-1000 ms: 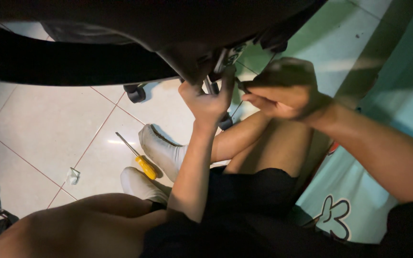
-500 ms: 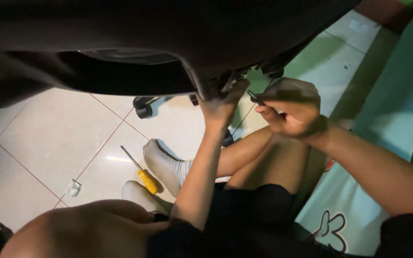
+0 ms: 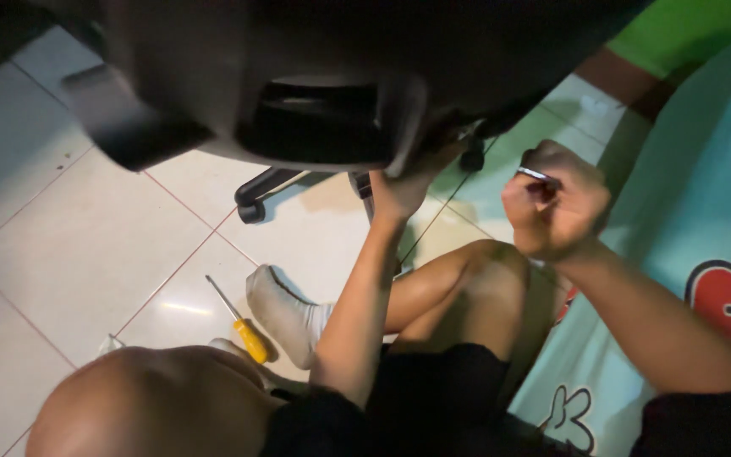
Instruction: The person removes a plastic cover from the underside of an office chair base, then reattaches it using a screwdriver. They manipulate the cover and base while seated on the floor, securing the cover with screws.
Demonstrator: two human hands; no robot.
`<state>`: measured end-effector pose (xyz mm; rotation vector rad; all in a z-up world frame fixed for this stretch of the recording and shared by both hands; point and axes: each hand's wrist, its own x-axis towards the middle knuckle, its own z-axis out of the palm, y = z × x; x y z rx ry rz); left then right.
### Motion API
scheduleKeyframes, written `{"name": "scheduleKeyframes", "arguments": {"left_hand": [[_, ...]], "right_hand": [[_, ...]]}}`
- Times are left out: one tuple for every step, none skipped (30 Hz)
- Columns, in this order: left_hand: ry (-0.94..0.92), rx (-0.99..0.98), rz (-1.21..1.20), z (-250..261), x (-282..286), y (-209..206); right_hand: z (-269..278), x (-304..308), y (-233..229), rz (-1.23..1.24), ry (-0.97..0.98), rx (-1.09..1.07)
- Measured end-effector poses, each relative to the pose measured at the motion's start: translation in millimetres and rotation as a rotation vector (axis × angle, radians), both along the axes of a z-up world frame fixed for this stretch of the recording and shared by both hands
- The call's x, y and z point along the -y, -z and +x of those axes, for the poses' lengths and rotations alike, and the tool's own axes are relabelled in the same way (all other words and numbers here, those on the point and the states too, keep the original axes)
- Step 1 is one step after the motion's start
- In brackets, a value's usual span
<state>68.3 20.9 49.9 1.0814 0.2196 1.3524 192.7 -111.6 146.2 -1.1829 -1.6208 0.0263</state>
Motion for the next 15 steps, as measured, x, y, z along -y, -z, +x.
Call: {"name": "scheduleKeyframes", "arguments": {"left_hand": [[-0.098, -0.081, 0.036, 2.8, -2.3, -2.2], [-0.199, -0.159, 0.073, 6.3, -5.3, -5.1], [-0.301, -0.237, 0.108, 9.4, -7.6, -7.7], [-0.385, -0.234, 0.147, 13.0, -9.8, -10.1], [-0.470, -0.231, 0.185, 16.8, -11.7, -12.3], [-0.558, -0.225, 0.225, 20.8, -15.7, -14.9], [-0.570, -0.271, 0.235, 24.3, -19.4, -17.1], [-0.578, -0.320, 0.244, 25.9, -21.2, -17.8], [-0.586, -0.370, 0.253, 28.0, -23.4, -18.1], [-0.537, -0.349, 0.215, 30.4, -24.8, -17.1], [-0.488, -0.328, 0.177, 33.1, -26.1, -15.6], [-0.436, -0.305, 0.143, 36.1, -28.1, -14.6], [-0.463, -0.321, 0.159, 38.0, -30.8, -13.0], [-0.490, -0.337, 0.172, 38.9, -32.8, -10.6], [-0.516, -0.353, 0.185, 39.7, -35.2, -8.2]], "right_hand": [[1.1, -0.2, -0.8, -0.029, 0.020, -0.022], [1.6, -2.2, -1.7, -0.054, 0.038, -0.042], [1.6, -4.4, -2.5, -0.080, 0.057, -0.061], [1.9, -9.1, -2.7, -0.068, 0.080, -0.098], [2.0, -15.1, -2.5, -0.056, 0.102, -0.134], [3.4, -23.2, -3.6, -0.041, 0.122, -0.170], [5.4, -31.4, -5.5, -0.052, 0.165, -0.159], [6.1, -38.6, -7.0, -0.064, 0.213, -0.152], [7.7, -46.2, -8.9, -0.076, 0.260, -0.146], [9.8, -55.0, -9.8, -0.077, 0.301, -0.153], [12.4, -64.5, -11.0, -0.079, 0.342, -0.161], [14.9, -71.2, -13.1, -0.077, 0.386, -0.168], [16.9, -76.0, -15.3, -0.066, 0.374, -0.129], [18.5, -79.1, -17.5, -0.057, 0.363, -0.090], [20.3, -80.7, -20.2, -0.049, 0.352, -0.050]]}}
